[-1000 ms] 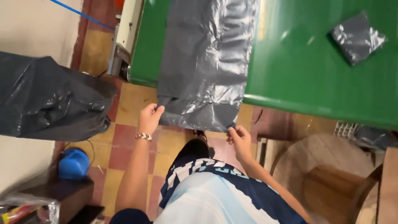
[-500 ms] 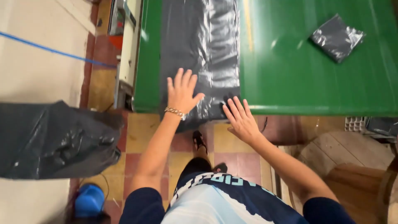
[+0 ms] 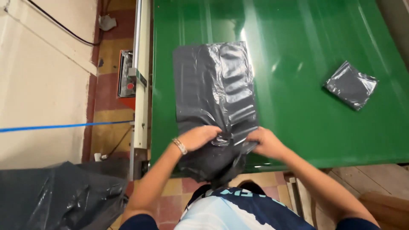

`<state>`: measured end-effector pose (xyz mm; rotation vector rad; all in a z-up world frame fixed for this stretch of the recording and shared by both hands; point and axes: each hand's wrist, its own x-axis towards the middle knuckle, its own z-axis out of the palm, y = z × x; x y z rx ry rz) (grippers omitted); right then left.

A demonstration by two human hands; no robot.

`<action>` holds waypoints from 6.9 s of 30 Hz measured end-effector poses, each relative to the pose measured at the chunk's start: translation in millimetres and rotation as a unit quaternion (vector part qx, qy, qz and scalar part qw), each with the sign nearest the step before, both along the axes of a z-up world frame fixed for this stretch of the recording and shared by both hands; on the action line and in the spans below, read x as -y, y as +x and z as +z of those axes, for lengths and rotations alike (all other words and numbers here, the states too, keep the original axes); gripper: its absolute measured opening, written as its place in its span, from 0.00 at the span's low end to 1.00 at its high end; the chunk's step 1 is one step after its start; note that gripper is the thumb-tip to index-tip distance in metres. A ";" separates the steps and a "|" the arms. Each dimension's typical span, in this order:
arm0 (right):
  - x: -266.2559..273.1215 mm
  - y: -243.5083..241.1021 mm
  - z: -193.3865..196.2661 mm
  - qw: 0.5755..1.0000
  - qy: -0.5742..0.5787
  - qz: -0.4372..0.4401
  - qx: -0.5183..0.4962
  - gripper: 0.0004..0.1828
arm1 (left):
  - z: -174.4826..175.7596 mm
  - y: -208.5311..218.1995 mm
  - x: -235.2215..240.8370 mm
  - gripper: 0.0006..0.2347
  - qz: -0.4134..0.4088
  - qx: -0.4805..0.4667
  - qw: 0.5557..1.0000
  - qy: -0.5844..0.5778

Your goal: Folding plastic bags from a conveyor belt and stacking them into a storage crate.

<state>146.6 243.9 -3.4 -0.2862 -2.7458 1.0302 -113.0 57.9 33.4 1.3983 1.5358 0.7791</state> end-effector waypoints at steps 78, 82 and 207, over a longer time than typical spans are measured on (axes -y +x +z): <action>-256.8 -243.7 26.7 0.773 -0.411 -0.374 0.306 0.38 | -120.9 -127.3 -187.5 0.10 0.246 -0.386 0.830 0.320; -269.4 -258.5 -9.5 0.792 -0.457 -0.388 0.111 0.37 | -123.0 -127.5 -187.5 0.10 0.249 -0.380 0.829 0.328; -53.3 6.6 23.7 0.969 0.041 -0.237 0.058 0.34 | -59.8 4.1 -43.4 0.38 0.054 -0.494 0.851 0.167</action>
